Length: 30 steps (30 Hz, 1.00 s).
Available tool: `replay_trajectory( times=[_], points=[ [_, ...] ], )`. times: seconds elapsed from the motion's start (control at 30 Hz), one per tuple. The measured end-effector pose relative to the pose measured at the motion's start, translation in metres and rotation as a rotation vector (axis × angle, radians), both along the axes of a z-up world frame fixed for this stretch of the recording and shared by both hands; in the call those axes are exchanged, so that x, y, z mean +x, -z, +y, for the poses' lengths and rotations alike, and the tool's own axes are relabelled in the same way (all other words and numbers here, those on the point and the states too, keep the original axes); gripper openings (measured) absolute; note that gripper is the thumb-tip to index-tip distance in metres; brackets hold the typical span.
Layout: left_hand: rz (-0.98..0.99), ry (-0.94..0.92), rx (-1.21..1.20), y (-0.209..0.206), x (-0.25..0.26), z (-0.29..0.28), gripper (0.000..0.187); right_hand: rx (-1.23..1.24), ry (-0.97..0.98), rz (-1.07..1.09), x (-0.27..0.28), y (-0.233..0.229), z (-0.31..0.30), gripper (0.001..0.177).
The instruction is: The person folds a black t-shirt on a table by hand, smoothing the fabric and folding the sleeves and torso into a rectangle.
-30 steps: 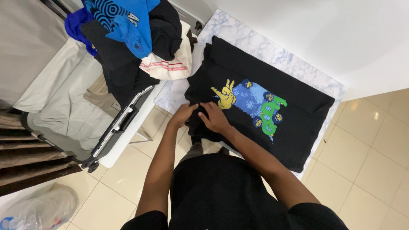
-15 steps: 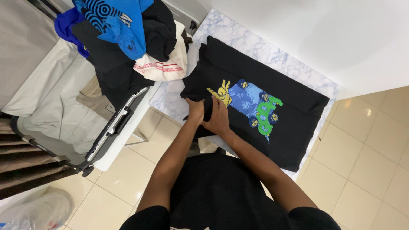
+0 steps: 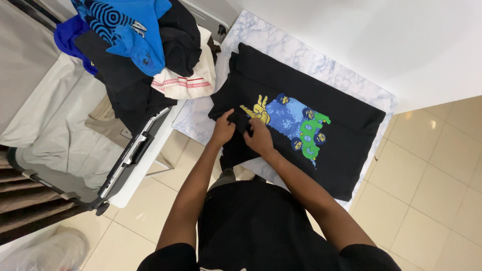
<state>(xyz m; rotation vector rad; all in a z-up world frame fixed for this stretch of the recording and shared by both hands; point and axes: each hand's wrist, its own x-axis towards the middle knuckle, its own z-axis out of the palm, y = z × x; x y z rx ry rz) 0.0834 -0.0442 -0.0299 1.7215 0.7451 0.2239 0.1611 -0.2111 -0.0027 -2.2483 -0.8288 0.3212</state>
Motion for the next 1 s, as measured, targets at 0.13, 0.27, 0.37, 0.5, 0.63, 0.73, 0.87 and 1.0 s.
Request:
replay_trajectory(
  times=[0.13,0.27,0.37,0.5,0.63,0.73,0.87,1.0],
  points=[
    [0.128,0.093,-0.098,-0.031,-0.001,0.005,0.059,-0.140,-0.248,0.218,-0.009,-0.022,0.002,0.041],
    [-0.026,0.178,0.084,-0.033,-0.004,0.010,0.058,-0.108,-0.396,0.169,-0.024,-0.043,0.009,0.053],
    [-0.012,0.237,0.219,-0.016,-0.006,0.014,0.059,-0.285,-0.566,-0.023,-0.029,-0.054,0.011,0.074],
    [0.065,0.287,0.306,0.008,-0.009,0.021,0.061,-0.319,-0.617,-0.085,-0.033,-0.029,0.007,0.068],
    [0.000,0.234,0.416,0.016,-0.010,0.024,0.048,-0.238,-0.630,-0.117,-0.025,0.013,0.002,0.027],
    [0.024,0.187,0.410,0.011,-0.009,0.026,0.028,-0.136,-0.620,0.142,-0.014,0.021,-0.003,0.024],
    [0.123,0.174,0.515,0.000,-0.008,0.030,0.018,-0.087,-0.518,0.365,0.019,0.030,-0.004,0.026],
    [0.041,0.069,0.544,-0.020,-0.017,0.033,0.018,0.066,-0.131,0.726,0.072,0.052,-0.013,0.055]
  ],
)
